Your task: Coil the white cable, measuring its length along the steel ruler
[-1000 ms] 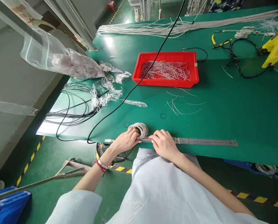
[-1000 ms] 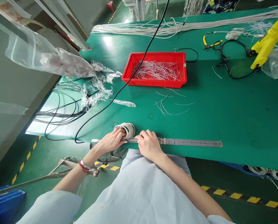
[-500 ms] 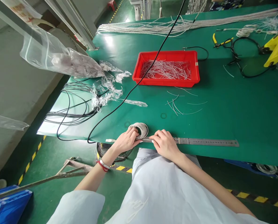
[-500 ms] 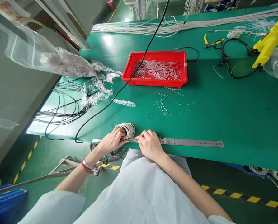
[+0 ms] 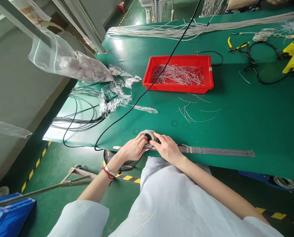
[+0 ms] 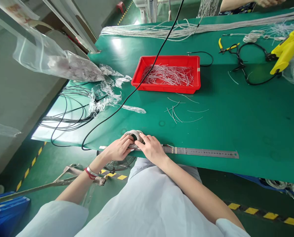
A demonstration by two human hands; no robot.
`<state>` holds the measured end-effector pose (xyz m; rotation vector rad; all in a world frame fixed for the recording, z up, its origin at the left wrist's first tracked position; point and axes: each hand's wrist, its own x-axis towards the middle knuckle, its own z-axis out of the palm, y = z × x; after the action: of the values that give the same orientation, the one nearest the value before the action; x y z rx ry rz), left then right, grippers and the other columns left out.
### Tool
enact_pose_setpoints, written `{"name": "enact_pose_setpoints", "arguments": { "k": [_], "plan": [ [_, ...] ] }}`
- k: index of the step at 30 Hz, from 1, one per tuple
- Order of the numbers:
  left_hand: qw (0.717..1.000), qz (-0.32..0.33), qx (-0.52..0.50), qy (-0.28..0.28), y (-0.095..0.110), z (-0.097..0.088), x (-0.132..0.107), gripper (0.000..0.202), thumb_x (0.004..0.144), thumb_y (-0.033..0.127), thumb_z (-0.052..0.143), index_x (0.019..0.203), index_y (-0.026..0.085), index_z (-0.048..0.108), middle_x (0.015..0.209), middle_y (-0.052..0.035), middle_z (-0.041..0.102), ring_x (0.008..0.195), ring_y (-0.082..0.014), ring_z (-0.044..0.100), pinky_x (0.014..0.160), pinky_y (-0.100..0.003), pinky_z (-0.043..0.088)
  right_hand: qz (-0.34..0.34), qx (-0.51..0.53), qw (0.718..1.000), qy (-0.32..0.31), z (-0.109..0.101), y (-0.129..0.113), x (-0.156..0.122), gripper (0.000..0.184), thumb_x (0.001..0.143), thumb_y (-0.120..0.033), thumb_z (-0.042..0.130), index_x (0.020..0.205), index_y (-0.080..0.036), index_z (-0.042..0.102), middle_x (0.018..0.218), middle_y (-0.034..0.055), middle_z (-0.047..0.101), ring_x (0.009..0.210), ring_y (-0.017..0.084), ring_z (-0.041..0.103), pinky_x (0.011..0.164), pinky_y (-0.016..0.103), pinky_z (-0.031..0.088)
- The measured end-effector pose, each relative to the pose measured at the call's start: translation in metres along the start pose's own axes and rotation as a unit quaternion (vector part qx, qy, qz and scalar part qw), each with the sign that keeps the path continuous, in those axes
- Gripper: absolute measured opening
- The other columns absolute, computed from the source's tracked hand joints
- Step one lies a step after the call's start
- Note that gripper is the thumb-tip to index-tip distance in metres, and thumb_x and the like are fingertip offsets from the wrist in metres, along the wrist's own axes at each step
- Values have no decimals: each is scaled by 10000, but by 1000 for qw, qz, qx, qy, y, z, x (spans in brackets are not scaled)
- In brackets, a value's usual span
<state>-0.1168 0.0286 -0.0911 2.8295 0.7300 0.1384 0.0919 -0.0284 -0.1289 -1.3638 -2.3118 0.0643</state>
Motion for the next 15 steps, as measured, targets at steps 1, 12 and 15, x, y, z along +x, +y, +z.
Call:
{"name": "enact_pose_setpoints", "arguments": {
  "k": [1,12,15],
  "plan": [
    [1000,-1,-4,3,0,0,0,101,891,237,460,911,142,490,970,-114,596,929,-205,557,767,-331,577,-2,-7,1000,8,1,0,0,304,922,-248,420,1181,-289,575,1268,102,598,956,201,567,793,331,495],
    [998,-15,-22,62,2,7,-3,163,851,257,562,967,143,550,911,-93,636,886,-205,579,749,-345,574,-18,-15,998,50,3,0,4,235,915,-217,448,1074,-260,616,1076,53,681,830,166,574,693,305,432],
    [995,-12,-32,89,2,8,-3,174,832,254,601,965,146,564,903,-83,654,873,-193,593,760,-339,578,-19,-14,998,59,4,-1,3,225,910,-209,461,1057,-256,625,1061,52,685,823,161,570,693,303,425]
  ]
}}
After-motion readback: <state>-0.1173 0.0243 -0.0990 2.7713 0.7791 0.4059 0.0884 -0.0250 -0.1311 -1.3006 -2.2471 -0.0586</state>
